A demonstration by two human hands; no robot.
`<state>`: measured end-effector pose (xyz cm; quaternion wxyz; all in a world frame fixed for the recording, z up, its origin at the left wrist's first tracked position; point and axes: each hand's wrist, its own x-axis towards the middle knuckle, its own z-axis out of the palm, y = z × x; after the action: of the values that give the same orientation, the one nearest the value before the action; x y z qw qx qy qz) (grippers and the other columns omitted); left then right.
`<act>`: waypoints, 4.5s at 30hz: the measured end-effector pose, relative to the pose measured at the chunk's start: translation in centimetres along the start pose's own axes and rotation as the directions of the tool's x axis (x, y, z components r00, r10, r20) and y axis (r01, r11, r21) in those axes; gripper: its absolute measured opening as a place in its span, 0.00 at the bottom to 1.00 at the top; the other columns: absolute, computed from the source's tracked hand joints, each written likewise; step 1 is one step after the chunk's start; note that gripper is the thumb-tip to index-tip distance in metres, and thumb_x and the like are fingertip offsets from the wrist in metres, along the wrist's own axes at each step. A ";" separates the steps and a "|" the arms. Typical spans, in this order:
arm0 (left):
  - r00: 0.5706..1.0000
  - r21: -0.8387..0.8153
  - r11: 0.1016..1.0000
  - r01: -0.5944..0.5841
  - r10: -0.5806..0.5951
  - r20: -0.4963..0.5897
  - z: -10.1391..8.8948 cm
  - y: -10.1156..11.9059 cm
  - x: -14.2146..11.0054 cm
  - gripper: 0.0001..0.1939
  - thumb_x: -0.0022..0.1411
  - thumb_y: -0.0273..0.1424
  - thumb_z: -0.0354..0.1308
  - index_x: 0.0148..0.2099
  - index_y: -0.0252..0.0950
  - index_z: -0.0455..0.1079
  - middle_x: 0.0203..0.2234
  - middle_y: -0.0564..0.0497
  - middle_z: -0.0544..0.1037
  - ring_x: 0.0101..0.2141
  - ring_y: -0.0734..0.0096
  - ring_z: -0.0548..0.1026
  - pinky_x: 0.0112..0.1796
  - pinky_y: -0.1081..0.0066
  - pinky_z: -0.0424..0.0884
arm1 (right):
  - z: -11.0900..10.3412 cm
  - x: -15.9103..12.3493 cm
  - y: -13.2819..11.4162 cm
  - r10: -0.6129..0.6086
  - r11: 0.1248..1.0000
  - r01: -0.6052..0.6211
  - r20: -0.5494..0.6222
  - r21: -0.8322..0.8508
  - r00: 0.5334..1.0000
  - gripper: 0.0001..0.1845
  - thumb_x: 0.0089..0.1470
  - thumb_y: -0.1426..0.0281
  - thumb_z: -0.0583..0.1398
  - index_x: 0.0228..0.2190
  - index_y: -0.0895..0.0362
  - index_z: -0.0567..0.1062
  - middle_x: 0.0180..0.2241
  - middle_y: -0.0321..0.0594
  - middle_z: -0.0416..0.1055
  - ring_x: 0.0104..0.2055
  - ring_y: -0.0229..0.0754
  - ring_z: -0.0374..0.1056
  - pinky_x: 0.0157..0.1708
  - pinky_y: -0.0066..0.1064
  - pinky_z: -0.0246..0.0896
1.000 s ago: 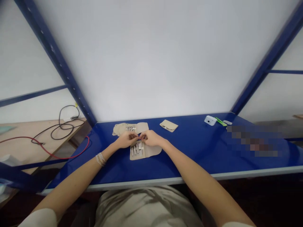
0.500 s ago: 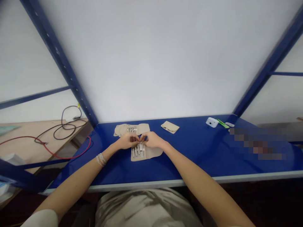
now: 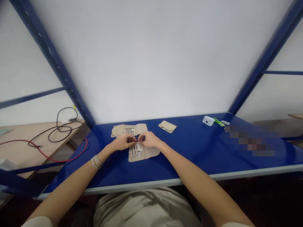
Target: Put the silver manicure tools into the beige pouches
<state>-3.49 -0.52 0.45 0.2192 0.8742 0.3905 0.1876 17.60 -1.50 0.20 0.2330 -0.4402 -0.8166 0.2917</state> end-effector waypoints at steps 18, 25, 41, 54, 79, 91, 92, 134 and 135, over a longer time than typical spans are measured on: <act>0.999 0.048 0.998 0.032 -0.034 0.041 -0.3 0.7 -0.3 0.08 0.56 0.29 0.57 0.38 0.33 0.74 0.23 0.52 0.74 0.23 0.73 0.68 0.27 0.74 0.63 | 0.3 -0.3 -0.6 0.003 0.999 -0.003 -0.018 -0.047 1.000 0.11 0.44 0.76 0.62 0.33 0.58 0.78 0.32 0.39 0.78 0.30 0.37 0.71 0.32 0.24 0.61; 0.998 0.041 0.999 0.034 -0.036 0.051 0.1 0.6 -0.3 0.07 0.57 0.28 0.55 0.38 0.34 0.72 0.25 0.52 0.74 0.24 0.74 0.68 0.27 0.74 0.62 | 0.7 -0.3 -0.4 0.003 0.999 -0.003 -0.018 -0.049 1.000 0.12 0.43 0.77 0.60 0.34 0.58 0.78 0.32 0.40 0.78 0.32 0.38 0.72 0.33 0.24 0.62; 0.998 0.047 0.999 0.027 -0.030 0.055 0.1 0.6 -0.4 0.08 0.55 0.26 0.53 0.38 0.34 0.71 0.26 0.51 0.74 0.25 0.73 0.67 0.28 0.73 0.63 | 0.8 -0.5 -1.0 0.065 0.990 -0.068 -0.033 -0.125 0.997 0.17 0.41 0.78 0.58 0.36 0.58 0.76 0.28 0.37 0.77 0.29 0.38 0.70 0.30 0.24 0.60; 0.999 0.024 1.000 0.018 -0.019 0.050 0.3 0.1 -0.4 0.06 0.55 0.25 0.53 0.37 0.34 0.69 0.25 0.52 0.73 0.25 0.73 0.68 0.28 0.73 0.63 | 0.5 -0.7 -1.4 0.045 0.992 -0.048 -0.027 -0.119 0.999 0.16 0.42 0.78 0.58 0.36 0.58 0.76 0.32 0.40 0.77 0.32 0.39 0.71 0.32 0.24 0.61; 0.999 0.019 0.999 0.039 -0.039 0.002 0.4 0.5 -0.4 0.05 0.56 0.25 0.52 0.36 0.35 0.68 0.26 0.52 0.72 0.26 0.72 0.69 0.29 0.73 0.63 | -1.2 -0.7 -0.5 -0.007 0.990 0.013 0.047 -0.139 0.999 0.14 0.43 0.78 0.57 0.32 0.58 0.80 0.31 0.40 0.77 0.32 0.39 0.71 0.32 0.25 0.60; 0.999 0.035 0.999 0.010 -0.009 -0.033 0.5 0.7 -0.4 0.03 0.59 0.25 0.52 0.36 0.35 0.65 0.28 0.51 0.71 0.29 0.70 0.68 0.34 0.70 0.65 | -1.1 -0.7 -0.4 0.009 0.991 -0.001 0.060 -0.136 0.998 0.11 0.47 0.77 0.57 0.33 0.57 0.77 0.31 0.39 0.75 0.32 0.38 0.70 0.32 0.25 0.60; 1.000 0.034 0.999 0.010 -0.009 -0.029 0.5 0.7 -0.4 0.03 0.59 0.25 0.52 0.36 0.35 0.65 0.28 0.51 0.71 0.29 0.70 0.68 0.34 0.70 0.65 | -1.1 -0.6 -0.3 0.008 0.992 0.001 0.074 -0.127 0.997 0.11 0.48 0.77 0.57 0.33 0.57 0.77 0.31 0.40 0.75 0.32 0.39 0.70 0.33 0.26 0.59; 0.986 -0.117 0.989 -0.096 0.110 0.124 0.1 1.2 -0.6 0.07 0.56 0.25 0.56 0.38 0.33 0.72 0.27 0.51 0.76 0.25 0.75 0.68 0.28 0.75 0.64 | -4.1 -0.5 1.6 0.104 0.944 -0.155 0.183 0.292 0.978 0.13 0.42 0.64 0.66 0.27 0.62 0.75 0.24 0.39 0.73 0.25 0.35 0.66 0.29 0.28 0.61; 0.985 -0.125 0.987 -0.100 0.116 0.129 0.1 1.2 -0.6 0.08 0.56 0.26 0.57 0.39 0.33 0.72 0.28 0.50 0.76 0.25 0.75 0.68 0.28 0.75 0.64 | -4.1 -0.4 1.8 0.119 0.936 -0.168 0.174 0.309 0.978 0.13 0.41 0.64 0.66 0.28 0.62 0.75 0.24 0.39 0.72 0.24 0.35 0.65 0.27 0.28 0.60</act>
<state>-3.07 -1.75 0.90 0.2860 0.8905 0.3146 0.1619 21.48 0.05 1.92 0.2165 -0.4312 -0.7391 0.4700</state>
